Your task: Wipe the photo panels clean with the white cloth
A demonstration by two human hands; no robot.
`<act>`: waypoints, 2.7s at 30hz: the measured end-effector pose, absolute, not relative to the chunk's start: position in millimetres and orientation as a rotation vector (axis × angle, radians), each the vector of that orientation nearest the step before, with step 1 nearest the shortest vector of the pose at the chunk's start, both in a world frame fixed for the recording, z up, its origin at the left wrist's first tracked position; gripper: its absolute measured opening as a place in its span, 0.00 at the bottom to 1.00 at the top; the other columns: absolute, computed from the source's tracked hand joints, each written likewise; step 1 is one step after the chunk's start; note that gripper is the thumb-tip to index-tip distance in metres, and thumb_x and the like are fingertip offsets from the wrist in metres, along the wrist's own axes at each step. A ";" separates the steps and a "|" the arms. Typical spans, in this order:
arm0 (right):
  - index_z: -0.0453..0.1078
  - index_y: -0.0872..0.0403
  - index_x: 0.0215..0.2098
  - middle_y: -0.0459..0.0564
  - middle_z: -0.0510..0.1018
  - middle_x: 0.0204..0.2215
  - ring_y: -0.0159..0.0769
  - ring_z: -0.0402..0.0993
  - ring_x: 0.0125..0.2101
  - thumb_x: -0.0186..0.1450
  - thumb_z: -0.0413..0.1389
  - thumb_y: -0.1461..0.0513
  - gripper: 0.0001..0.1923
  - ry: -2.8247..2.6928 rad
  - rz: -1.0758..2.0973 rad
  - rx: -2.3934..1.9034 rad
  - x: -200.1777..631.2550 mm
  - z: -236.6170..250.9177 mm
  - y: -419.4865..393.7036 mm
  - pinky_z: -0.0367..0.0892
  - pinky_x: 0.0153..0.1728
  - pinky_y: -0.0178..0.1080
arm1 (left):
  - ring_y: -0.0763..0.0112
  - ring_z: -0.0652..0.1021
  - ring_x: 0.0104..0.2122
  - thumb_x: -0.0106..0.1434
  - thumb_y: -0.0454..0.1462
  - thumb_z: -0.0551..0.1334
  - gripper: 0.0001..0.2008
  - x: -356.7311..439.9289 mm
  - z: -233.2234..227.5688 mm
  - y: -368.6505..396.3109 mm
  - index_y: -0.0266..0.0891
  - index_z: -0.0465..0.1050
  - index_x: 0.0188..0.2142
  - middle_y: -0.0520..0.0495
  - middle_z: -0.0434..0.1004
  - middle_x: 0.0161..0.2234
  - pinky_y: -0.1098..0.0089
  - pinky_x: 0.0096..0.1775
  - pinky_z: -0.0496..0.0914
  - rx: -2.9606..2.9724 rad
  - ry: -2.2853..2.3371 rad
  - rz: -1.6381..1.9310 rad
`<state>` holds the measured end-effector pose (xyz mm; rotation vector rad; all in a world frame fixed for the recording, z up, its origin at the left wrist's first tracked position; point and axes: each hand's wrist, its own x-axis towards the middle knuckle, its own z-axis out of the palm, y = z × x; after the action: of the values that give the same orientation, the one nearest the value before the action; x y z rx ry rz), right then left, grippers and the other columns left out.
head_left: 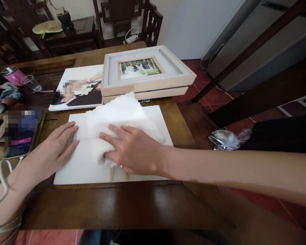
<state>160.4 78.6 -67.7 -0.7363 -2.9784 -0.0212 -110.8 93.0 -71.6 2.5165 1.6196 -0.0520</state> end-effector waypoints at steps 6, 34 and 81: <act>0.75 0.58 0.34 0.69 0.69 0.57 0.65 0.69 0.55 0.68 0.52 0.66 0.10 -2.851 -0.208 -0.748 150.4 -77.8 70.1 0.70 0.45 0.60 | 0.59 0.59 0.65 0.70 0.51 0.43 0.30 -109.2 -72.0 92.3 0.35 0.55 0.63 0.41 0.53 0.67 0.58 0.66 0.52 2.524 1.617 -0.056; 0.72 0.57 0.28 0.68 0.78 0.47 0.58 0.78 0.43 0.70 0.49 0.59 0.16 -2.561 -0.356 -0.372 153.7 -93.6 23.5 0.73 0.36 0.55 | 0.58 0.58 0.66 0.68 0.47 0.42 0.30 -112.4 -71.5 94.2 0.35 0.53 0.65 0.41 0.52 0.67 0.57 0.66 0.53 2.512 1.601 -0.098; 0.76 0.55 0.38 0.65 0.68 0.59 0.62 0.66 0.57 0.62 0.59 0.67 0.06 -2.959 -0.112 -0.718 164.5 -70.4 85.9 0.71 0.46 0.53 | 0.64 0.60 0.65 0.68 0.54 0.43 0.33 -109.9 -72.8 94.0 0.38 0.54 0.65 0.46 0.53 0.67 0.62 0.66 0.52 2.493 1.658 -0.079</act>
<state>164.5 85.9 -70.4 -0.7177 -2.9592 -0.1124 -109.9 94.0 -72.8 2.4928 1.6584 -0.0787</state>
